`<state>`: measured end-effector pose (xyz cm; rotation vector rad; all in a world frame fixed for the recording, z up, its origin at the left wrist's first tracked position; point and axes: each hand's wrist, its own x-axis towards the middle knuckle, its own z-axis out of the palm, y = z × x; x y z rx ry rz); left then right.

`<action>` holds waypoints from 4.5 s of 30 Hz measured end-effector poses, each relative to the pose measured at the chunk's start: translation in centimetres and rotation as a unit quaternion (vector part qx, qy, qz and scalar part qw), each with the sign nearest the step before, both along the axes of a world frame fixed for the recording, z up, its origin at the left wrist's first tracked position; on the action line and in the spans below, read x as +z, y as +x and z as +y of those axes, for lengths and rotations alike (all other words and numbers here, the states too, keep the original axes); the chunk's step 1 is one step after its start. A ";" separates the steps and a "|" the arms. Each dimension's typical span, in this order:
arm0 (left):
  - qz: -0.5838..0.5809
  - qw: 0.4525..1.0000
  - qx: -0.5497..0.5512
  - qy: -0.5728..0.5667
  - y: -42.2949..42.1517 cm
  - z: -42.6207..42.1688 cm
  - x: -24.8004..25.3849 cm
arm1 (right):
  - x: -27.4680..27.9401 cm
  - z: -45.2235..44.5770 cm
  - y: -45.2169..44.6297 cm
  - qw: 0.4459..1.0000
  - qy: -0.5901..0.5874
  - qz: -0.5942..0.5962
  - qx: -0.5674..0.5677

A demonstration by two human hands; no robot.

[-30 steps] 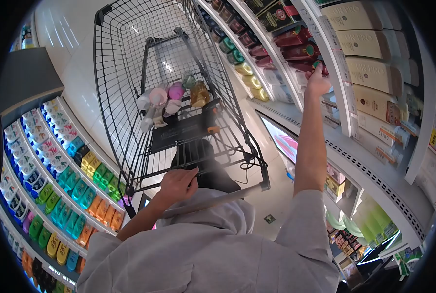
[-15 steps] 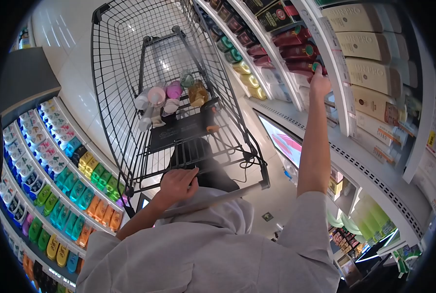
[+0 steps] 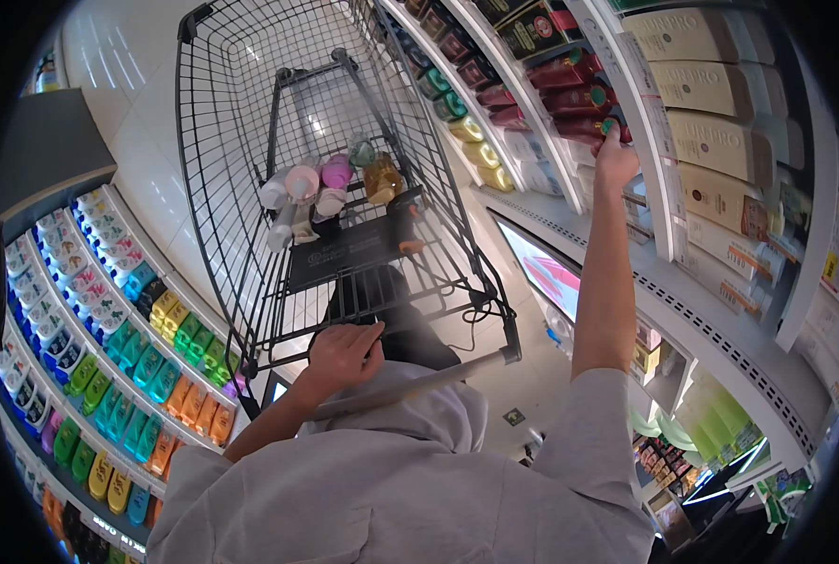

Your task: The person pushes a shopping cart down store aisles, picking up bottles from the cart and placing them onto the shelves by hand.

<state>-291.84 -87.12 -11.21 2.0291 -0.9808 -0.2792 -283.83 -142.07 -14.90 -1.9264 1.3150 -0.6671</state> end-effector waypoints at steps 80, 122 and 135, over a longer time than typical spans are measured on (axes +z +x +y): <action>-0.029 0.999 0.025 -0.009 -0.1 -0.2 -0.4 | 0.9 1.9 -1.0 0.933 -0.278 0.194 0.123; 0.134 0.971 0.079 0.184 20.3 3.1 1.5 | -0.5 30.5 14.1 0.783 -0.203 0.308 0.502; 0.327 0.917 0.039 0.224 38.4 5.7 0.2 | 0.8 33.1 30.7 0.792 -0.241 0.215 0.517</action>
